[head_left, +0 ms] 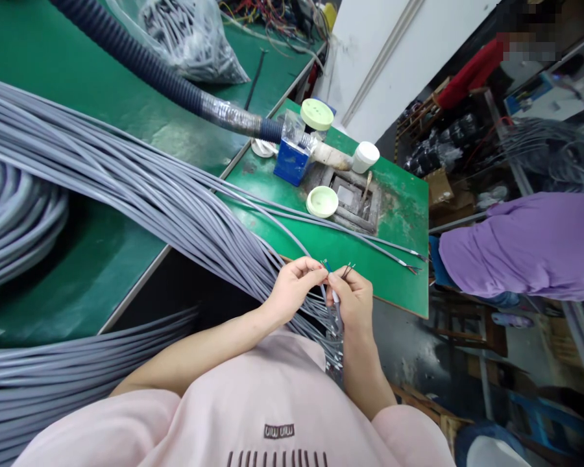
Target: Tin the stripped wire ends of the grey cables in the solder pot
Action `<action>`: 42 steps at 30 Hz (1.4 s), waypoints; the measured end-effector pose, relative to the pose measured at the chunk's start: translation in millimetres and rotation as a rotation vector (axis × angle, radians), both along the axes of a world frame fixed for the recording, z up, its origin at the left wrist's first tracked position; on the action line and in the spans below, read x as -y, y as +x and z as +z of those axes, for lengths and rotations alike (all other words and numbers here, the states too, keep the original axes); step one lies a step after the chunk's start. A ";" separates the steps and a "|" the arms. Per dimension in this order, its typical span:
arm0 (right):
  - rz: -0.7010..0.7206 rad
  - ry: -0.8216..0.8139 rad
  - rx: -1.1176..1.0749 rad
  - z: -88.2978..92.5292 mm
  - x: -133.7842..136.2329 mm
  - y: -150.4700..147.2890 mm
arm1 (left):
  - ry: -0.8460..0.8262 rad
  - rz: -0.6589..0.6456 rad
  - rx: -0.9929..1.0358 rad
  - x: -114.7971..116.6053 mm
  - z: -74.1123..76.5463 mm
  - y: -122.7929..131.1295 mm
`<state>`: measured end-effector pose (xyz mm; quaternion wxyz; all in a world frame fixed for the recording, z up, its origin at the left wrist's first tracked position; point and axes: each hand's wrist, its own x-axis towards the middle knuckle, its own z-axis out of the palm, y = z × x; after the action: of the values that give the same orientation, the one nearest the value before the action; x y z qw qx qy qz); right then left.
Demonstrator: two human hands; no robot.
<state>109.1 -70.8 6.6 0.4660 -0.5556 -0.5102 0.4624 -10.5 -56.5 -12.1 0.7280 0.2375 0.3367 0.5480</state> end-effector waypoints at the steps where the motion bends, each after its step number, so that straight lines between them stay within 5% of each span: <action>1: -0.006 0.003 0.017 0.9 0.1 -0.2 | 0.002 -0.001 -0.004 -0.1 -0.6 0.0; 42: -0.002 -0.015 0.069 6.0 -0.1 -3.3 | -0.032 -0.003 0.028 -0.4 -5.8 3.0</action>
<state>105.8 -70.7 12.5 0.4444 -0.5752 -0.5218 0.4465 -7.6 -56.1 -17.8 0.7374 0.2184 0.3347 0.5446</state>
